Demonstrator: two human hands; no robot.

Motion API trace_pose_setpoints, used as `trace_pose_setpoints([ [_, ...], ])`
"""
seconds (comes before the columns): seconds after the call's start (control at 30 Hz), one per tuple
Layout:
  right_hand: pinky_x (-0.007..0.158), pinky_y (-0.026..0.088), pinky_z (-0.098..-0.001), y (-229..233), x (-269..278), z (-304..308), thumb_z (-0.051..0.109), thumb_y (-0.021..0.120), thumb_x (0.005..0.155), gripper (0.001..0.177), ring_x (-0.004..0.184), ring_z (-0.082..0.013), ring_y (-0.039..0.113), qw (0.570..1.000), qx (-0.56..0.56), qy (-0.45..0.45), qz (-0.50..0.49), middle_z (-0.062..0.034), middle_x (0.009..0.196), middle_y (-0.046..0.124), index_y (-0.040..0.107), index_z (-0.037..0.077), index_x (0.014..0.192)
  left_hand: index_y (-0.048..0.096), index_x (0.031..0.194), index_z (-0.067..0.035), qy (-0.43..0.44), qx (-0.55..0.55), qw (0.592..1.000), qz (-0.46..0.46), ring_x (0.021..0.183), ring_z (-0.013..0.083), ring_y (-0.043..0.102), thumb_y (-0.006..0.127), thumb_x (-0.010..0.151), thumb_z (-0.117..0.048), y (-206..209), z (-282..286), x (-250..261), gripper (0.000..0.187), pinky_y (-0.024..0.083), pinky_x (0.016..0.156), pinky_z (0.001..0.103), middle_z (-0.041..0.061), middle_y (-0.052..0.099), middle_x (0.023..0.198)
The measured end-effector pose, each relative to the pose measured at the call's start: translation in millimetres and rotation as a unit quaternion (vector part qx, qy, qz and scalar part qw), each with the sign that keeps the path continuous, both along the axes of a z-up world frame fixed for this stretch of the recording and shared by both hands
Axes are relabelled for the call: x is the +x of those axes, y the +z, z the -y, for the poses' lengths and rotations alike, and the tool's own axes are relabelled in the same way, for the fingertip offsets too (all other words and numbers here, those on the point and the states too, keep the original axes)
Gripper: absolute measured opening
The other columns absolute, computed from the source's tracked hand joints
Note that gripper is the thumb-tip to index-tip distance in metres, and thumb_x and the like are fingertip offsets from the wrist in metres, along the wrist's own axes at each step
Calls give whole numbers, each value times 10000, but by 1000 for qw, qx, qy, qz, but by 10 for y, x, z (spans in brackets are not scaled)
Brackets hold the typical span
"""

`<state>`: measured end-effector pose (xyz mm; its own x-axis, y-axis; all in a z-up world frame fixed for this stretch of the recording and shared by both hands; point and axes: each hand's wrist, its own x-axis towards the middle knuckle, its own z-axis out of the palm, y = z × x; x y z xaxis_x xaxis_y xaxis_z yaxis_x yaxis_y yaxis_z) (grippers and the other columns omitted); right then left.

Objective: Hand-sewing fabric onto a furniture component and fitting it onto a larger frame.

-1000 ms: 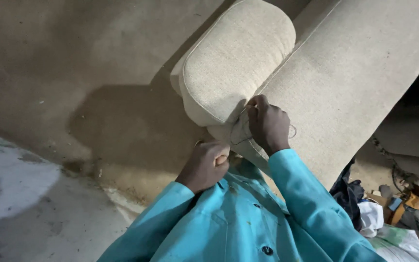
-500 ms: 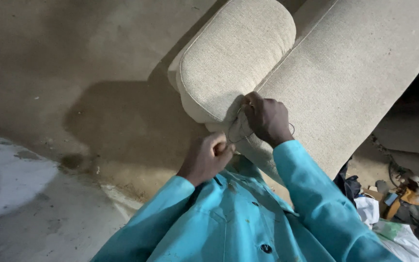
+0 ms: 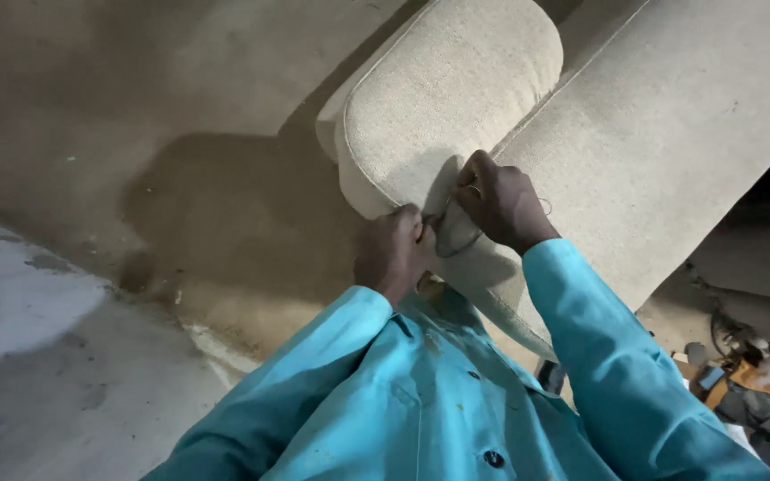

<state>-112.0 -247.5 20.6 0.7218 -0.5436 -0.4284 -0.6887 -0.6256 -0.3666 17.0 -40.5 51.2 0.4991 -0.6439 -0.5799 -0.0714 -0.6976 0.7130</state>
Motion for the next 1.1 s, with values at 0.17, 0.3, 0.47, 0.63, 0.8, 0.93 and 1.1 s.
trace_pose_setpoints([
  [0.17, 986, 586, -811, 80, 99, 43, 349, 801, 1128, 263, 1132, -660, 811, 997, 33, 34, 54, -370, 1022, 840, 744, 114, 1234, 577, 892, -167, -102, -55, 975, 187, 672, 246, 800, 770, 1184, -242, -402, -100, -102, 357, 571, 618, 359, 91, 729, 731],
  [0.3, 925, 626, -679, 130, 205, 83, 330, 772, 1133, 218, 986, -527, 862, 993, 94, 35, 55, -266, 992, 868, 788, 120, 1190, 719, 1042, -29, -96, -77, 976, 180, 850, 395, 913, 774, 1146, -113, -124, -100, -53, 144, 689, 619, 465, 231, 898, 991],
  [0.47, 1068, 639, -736, 71, 133, 1, 362, 802, 1101, 296, 1287, -544, 831, 999, 52, -15, 3, -232, 1264, 905, 828, 171, 1325, 784, 1140, -53, -84, -42, 984, 149, 864, 419, 922, 799, 1094, -135, -352, -95, -54, 96, 732, 660, 518, 192, 897, 964],
  [0.63, 1016, 673, -701, 97, 185, 25, 353, 800, 1134, 294, 1122, -493, 897, 997, 55, -46, -13, -216, 1159, 919, 826, 103, 1286, 731, 1042, -54, -83, -78, 977, 179, 803, 414, 907, 783, 1149, -220, -323, -144, -90, 204, 716, 645, 485, 182, 847, 853],
  [0.8, 971, 714, -648, 113, 277, 57, 248, 819, 1113, 249, 877, -441, 924, 994, 81, -3, -68, -222, 1053, 932, 867, 65, 1276, 800, 1142, -30, -91, -84, 970, 211, 869, 474, 922, 757, 1083, -30, -259, -89, -105, 73, 747, 715, 538, 244, 868, 897],
  [0.93, 870, 726, -570, -51, 182, 50, 310, 865, 1112, 243, 669, -333, 876, 995, 94, -34, -15, -213, 1015, 910, 869, 96, 1227, 798, 1144, -52, -87, -78, 971, 210, 864, 429, 927, 776, 1053, -43, -416, -86, -100, 94, 752, 708, 516, 212, 865, 904],
  [1.1, 890, 671, -656, 195, 144, -186, 374, 740, 1120, 257, 924, -498, 900, 997, 21, -79, -14, -199, 888, 871, 842, 141, 1157, 801, 1158, -56, -88, -88, 970, 210, 921, 502, 914, 818, 994, -65, -529, -119, -98, 165, 750, 736, 630, 223, 863, 916],
])
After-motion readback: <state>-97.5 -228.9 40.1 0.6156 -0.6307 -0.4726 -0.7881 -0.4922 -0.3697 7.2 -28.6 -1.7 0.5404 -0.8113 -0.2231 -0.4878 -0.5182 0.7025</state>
